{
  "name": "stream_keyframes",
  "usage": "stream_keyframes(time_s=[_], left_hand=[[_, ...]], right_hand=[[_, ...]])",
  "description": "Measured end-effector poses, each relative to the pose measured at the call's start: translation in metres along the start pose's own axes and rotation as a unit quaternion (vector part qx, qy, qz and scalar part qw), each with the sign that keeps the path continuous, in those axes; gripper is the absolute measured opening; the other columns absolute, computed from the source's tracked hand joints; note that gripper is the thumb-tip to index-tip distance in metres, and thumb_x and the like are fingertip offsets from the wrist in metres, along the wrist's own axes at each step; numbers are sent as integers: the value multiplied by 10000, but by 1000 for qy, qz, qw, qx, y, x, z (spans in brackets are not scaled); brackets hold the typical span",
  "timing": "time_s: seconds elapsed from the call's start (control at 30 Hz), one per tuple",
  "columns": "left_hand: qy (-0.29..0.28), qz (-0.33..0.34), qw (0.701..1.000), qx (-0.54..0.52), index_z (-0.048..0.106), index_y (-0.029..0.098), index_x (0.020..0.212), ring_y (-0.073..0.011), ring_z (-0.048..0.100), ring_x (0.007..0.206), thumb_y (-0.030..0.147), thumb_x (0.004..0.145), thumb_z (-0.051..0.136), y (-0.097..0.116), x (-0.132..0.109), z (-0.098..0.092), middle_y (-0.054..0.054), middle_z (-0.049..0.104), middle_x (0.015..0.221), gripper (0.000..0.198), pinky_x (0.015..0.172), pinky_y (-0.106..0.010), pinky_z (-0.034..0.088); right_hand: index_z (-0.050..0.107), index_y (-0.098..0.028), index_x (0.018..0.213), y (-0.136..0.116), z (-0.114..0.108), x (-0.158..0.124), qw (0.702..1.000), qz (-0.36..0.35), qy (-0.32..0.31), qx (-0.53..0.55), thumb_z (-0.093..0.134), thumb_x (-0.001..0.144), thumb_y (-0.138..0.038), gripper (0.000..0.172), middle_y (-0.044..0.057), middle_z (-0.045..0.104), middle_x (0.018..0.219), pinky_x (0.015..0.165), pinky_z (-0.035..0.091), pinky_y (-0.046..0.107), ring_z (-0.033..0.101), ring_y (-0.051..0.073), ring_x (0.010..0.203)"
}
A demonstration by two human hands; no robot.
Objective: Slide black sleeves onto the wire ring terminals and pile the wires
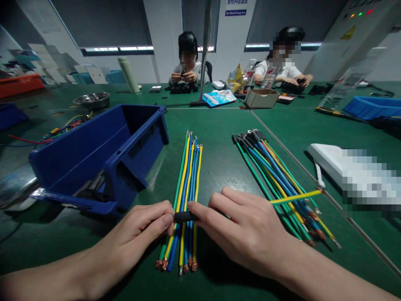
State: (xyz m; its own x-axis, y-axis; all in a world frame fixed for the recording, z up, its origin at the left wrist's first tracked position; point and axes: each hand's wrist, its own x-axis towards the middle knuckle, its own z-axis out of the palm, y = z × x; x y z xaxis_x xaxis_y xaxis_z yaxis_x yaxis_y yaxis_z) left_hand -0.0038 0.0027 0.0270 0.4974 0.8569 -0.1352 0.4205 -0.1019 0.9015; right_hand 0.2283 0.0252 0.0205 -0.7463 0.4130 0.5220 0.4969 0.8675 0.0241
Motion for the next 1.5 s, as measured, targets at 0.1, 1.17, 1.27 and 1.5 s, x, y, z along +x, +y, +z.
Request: stream_keyframes(time_s=[0.1, 1.17, 1.27, 1.5], left_hand=[[-17, -3, 1000, -21, 484, 202, 738, -117, 442, 680, 368, 1009, 338, -3, 2, -3, 47, 450, 706, 350, 648, -225, 343], [62, 11, 996, -59, 453, 238, 878, -109, 399, 681, 424, 1018, 300, -2, -6, 2, 56, 419, 758, 279, 669, -246, 346], [80, -3, 995, -60, 462, 250, 928, -112, 403, 708, 394, 1021, 302, -2, -7, 2, 46, 442, 823, 234, 669, -240, 357], [94, 85, 992, 21, 442, 244, 901, -117, 447, 695, 294, 1018, 294, -7, -12, 6, 45, 426, 767, 196, 659, -249, 363]], right_hand=[[619, -137, 1075, 0, 0, 2, 1000, 7, 8, 19, 537, 914, -164, 183, 16, 574, 679, 522, 335, 277, 455, 141, 606], [624, -135, 999, 11, -14, 2, 998, -8, 49, -32, 485, 942, -98, 154, 27, 633, 758, 585, 351, 246, 480, 116, 644], [626, -136, 1006, 16, -14, 0, 997, -1, 41, -59, 518, 938, -126, 128, 16, 607, 714, 569, 327, 262, 469, 119, 627], [576, -162, 944, 13, -6, -7, 998, 42, 44, -32, 535, 928, -170, 44, -5, 564, 651, 536, 313, 275, 457, 126, 568]])
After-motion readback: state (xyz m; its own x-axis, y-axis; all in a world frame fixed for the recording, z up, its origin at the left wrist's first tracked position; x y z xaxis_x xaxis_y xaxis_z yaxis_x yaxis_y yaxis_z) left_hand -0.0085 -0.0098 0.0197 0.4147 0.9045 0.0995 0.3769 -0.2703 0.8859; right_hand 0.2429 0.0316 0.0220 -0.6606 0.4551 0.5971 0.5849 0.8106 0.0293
